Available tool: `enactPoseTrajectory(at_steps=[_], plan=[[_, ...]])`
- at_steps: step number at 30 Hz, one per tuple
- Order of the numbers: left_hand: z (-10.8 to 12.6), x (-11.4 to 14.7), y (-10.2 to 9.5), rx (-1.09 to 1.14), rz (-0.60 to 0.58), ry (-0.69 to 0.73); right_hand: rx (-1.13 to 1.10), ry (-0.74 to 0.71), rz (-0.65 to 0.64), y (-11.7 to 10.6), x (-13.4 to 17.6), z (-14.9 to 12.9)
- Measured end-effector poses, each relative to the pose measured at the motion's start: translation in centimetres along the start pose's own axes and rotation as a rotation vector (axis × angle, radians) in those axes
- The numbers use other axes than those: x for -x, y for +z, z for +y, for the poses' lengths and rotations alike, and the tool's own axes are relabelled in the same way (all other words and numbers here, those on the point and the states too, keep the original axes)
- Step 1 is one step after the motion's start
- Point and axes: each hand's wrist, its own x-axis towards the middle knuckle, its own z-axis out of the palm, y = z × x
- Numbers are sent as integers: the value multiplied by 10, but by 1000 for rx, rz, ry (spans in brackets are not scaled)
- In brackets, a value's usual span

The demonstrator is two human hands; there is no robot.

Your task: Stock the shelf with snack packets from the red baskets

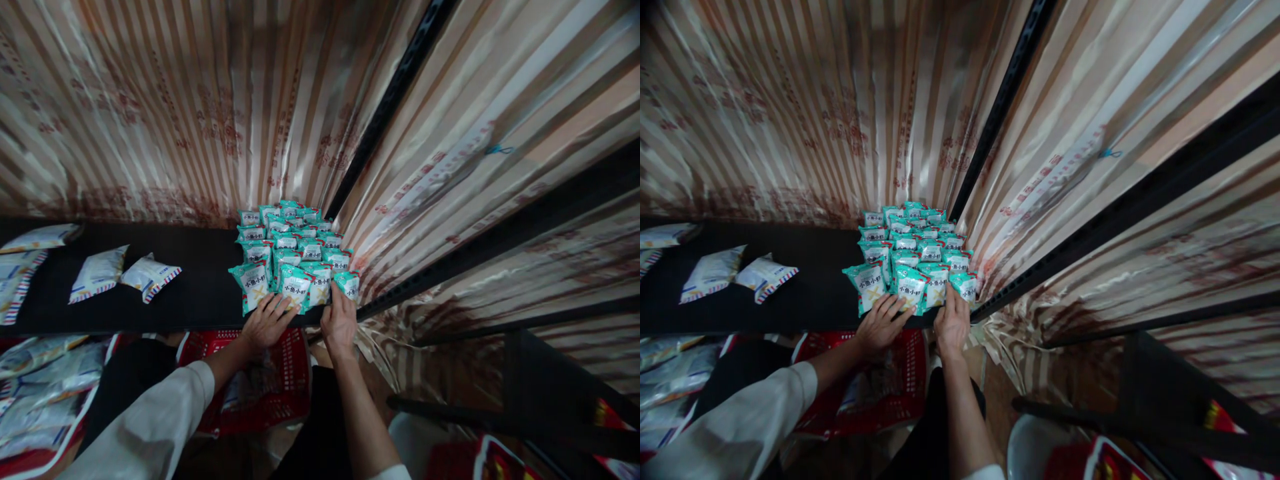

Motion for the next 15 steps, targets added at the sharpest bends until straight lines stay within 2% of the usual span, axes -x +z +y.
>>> enactPoseTrajectory(at_steps=[3,6,10,12,15], plan=[[0,-1,-1,10,12,7,7,-56,66,-1,2,-5],[1,-1,-1,20,11,-4,3,-147,77,-3,-7,-11],[1,0,-1,36,-2,-20,24,-246,-60,-5,-32,-19],[1,0,-2,48,-9,-22,76,-252,-131,-5,-43,-20],[1,0,-2,61,-10,-20,159,-233,-167,-3,-51,-21]])
